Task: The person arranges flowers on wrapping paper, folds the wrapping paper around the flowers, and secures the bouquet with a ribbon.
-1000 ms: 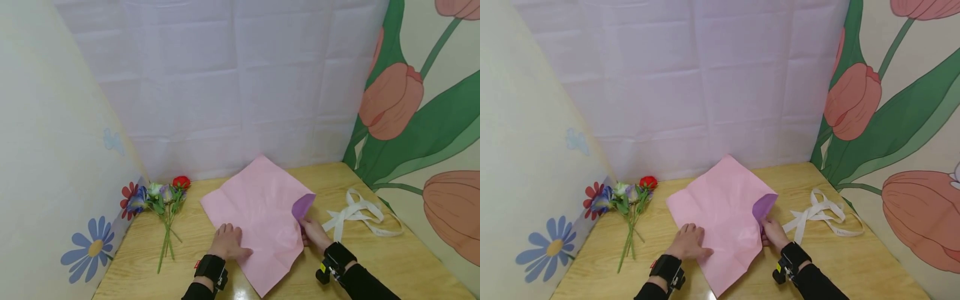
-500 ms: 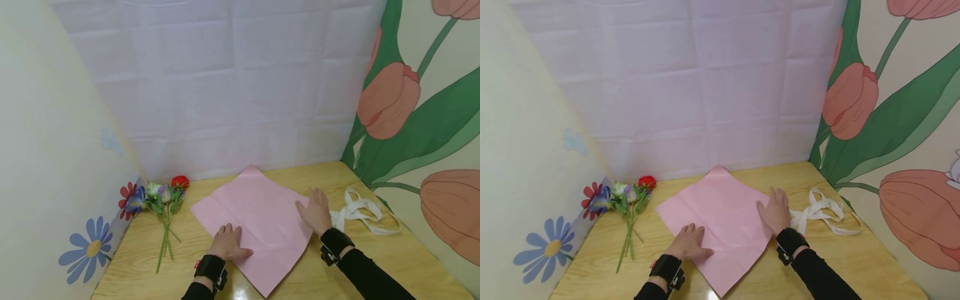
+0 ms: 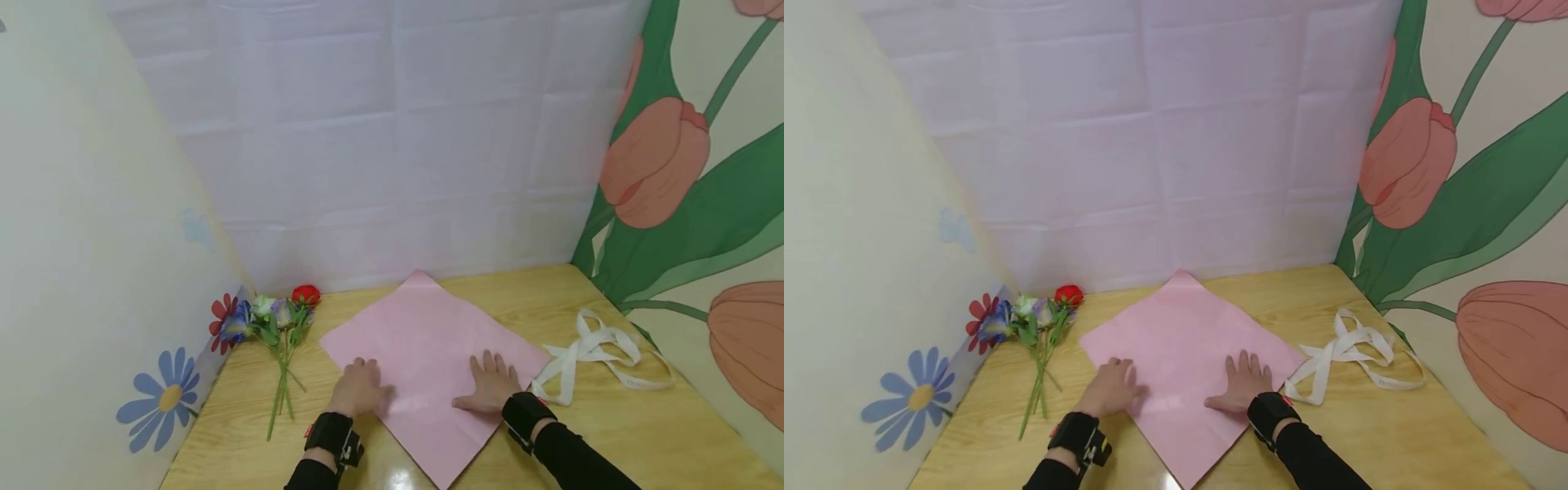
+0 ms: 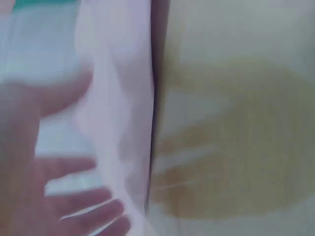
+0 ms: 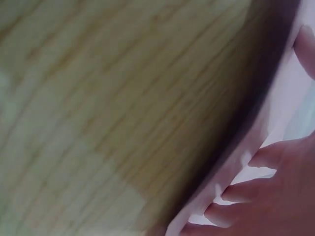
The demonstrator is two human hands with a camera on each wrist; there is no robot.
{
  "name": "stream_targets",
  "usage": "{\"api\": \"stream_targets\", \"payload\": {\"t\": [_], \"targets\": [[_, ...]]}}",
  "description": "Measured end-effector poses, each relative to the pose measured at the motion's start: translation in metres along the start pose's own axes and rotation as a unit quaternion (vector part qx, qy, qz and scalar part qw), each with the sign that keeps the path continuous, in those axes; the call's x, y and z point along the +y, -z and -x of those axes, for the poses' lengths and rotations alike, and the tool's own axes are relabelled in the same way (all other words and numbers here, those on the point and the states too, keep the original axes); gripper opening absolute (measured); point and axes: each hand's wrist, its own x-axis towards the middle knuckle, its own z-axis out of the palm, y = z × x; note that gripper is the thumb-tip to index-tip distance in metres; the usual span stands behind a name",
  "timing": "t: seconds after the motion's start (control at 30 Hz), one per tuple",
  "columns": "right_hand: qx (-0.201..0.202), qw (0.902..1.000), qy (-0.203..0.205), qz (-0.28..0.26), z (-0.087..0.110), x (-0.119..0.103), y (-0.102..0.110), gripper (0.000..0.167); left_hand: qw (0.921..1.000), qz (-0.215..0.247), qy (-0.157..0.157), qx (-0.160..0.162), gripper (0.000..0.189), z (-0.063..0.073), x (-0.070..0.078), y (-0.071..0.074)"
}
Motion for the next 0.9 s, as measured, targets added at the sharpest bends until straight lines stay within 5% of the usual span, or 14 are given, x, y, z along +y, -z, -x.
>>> {"api": "stream_targets", "payload": {"t": [0.07, 0.17, 0.27, 0.4, 0.67, 0.9], "targets": [[-0.003, 1.0, 0.0, -0.003, 0.001, 0.0, 0.0, 0.111, 0.9959, 0.01, 0.057, 0.07, 0.037, -0.003, -0.026, 0.012], [-0.01, 0.9999, 0.0, -0.006, 0.002, -0.001, 0.002, 0.112, 0.9761, 0.006, 0.165, 0.141, 0.025, -0.001, -0.068, 0.029], [-0.013, 0.9999, -0.001, 0.001, 0.004, -0.002, 0.003, 0.111, 0.9628, 0.018, 0.24, 0.123, 0.023, 0.009, -0.101, 0.04], [-0.012, 0.9999, -0.004, 0.006, 0.006, -0.003, 0.004, 0.109, 0.9626, 0.046, 0.255, 0.078, 0.019, 0.019, -0.124, 0.041], [-0.01, 0.9999, -0.004, 0.005, 0.01, -0.01, 0.014, 0.106, 0.9613, 0.066, 0.223, 0.147, 0.023, 0.017, -0.121, 0.049], [-0.012, 0.9999, -0.003, 0.009, 0.011, -0.016, 0.014, 0.106, 0.9649, 0.073, 0.171, 0.186, 0.031, 0.005, -0.064, 0.077]]}}
